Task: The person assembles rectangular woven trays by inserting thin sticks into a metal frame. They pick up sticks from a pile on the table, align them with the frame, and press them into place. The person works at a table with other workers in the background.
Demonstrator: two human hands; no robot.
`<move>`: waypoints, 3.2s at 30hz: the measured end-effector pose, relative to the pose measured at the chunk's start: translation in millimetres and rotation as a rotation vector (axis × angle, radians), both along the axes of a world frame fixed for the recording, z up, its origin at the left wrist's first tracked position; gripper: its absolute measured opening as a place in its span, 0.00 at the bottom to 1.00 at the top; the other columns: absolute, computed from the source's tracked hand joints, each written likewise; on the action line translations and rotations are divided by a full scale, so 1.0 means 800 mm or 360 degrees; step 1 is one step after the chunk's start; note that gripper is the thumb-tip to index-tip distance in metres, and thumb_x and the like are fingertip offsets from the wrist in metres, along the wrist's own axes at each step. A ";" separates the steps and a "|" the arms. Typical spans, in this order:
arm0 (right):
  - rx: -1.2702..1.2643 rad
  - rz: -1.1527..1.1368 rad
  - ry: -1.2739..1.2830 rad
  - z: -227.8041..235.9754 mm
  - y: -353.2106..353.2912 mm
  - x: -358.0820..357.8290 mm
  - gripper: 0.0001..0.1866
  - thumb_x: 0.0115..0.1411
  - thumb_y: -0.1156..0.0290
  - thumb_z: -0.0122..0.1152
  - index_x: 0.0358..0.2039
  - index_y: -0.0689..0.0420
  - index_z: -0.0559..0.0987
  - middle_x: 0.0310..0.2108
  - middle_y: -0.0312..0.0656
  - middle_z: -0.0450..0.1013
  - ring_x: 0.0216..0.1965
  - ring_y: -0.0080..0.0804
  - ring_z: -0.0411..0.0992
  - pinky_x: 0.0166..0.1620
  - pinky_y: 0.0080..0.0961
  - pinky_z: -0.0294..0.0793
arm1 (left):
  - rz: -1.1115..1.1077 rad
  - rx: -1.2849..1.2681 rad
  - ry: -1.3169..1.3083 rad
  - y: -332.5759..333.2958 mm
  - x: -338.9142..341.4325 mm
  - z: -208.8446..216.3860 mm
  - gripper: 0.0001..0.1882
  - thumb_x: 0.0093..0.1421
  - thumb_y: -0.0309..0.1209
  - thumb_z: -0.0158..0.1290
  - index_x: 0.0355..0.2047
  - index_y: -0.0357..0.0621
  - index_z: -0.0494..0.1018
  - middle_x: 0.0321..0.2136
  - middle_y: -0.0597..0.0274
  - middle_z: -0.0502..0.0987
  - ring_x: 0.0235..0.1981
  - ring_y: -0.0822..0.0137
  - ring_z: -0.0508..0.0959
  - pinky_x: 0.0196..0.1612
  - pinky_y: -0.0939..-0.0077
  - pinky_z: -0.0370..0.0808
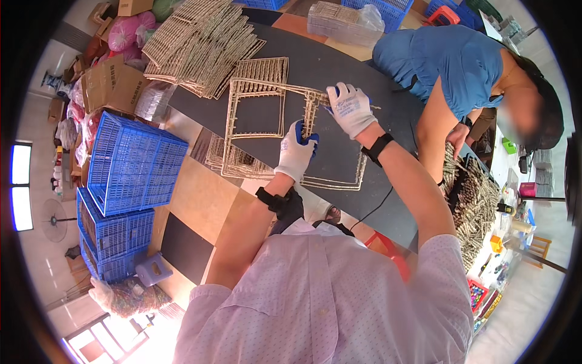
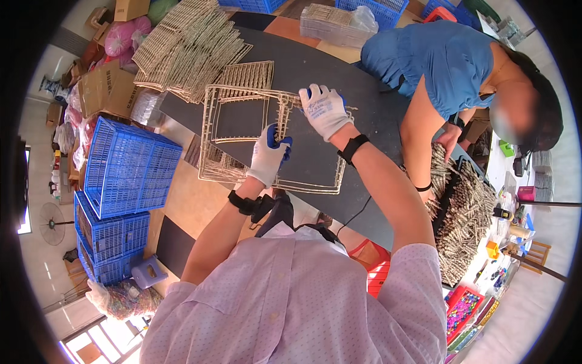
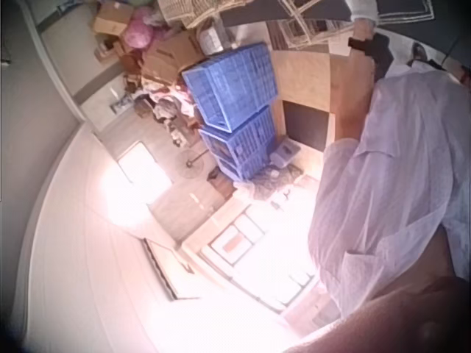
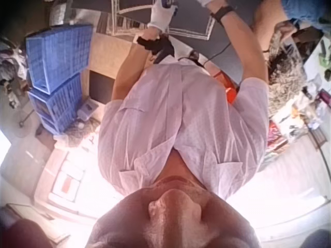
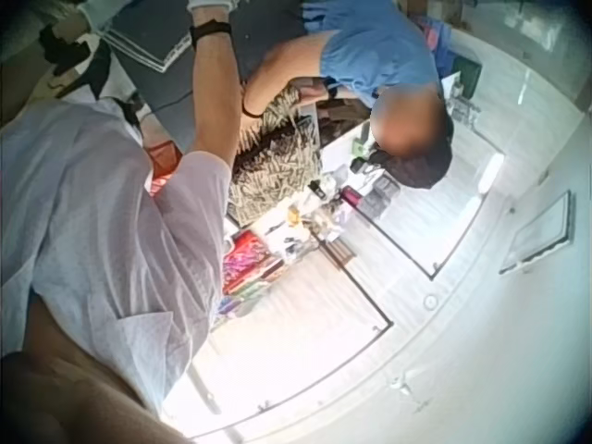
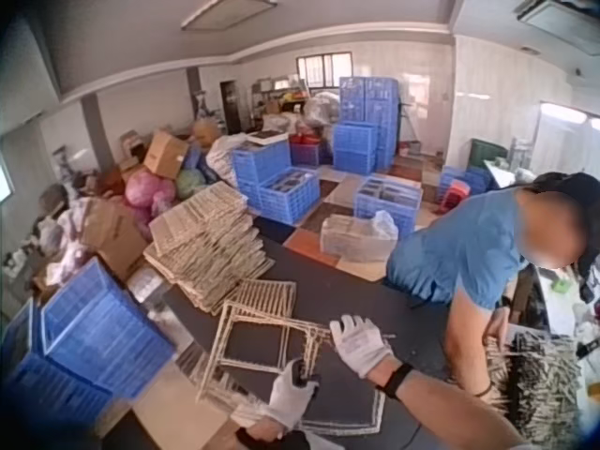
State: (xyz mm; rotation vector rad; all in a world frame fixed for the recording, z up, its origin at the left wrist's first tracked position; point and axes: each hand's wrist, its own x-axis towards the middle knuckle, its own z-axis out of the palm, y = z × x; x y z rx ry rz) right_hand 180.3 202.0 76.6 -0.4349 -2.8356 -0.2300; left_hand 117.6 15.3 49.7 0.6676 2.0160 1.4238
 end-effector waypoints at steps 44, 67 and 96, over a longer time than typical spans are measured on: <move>-0.3268 0.0610 -0.0437 0.069 0.049 0.055 0.23 0.59 0.60 0.63 0.49 0.64 0.77 0.25 0.35 0.72 0.22 0.17 0.65 0.23 0.14 0.59 | -0.0912 0.0133 0.0421 -0.065 -0.079 0.087 0.28 0.47 0.13 0.54 0.52 0.37 0.71 0.40 0.50 0.80 0.40 0.61 0.80 0.45 0.72 0.76; -0.1020 0.0216 0.0198 0.065 -0.002 0.063 0.16 0.54 0.71 0.62 0.44 0.59 0.78 0.39 0.46 0.78 0.39 0.30 0.75 0.44 0.27 0.73 | -0.0701 0.0012 0.0799 -0.059 -0.066 0.057 0.28 0.51 0.19 0.56 0.55 0.39 0.68 0.45 0.45 0.76 0.43 0.46 0.78 0.45 0.64 0.76; -0.2332 -0.0162 0.1322 0.028 -0.007 0.157 0.15 0.57 0.80 0.58 0.46 0.63 0.78 0.44 0.41 0.77 0.40 0.24 0.74 0.43 0.22 0.74 | -0.0757 -0.0055 0.0757 -0.024 -0.028 0.058 0.29 0.51 0.17 0.58 0.56 0.40 0.69 0.42 0.50 0.78 0.40 0.58 0.80 0.44 0.70 0.76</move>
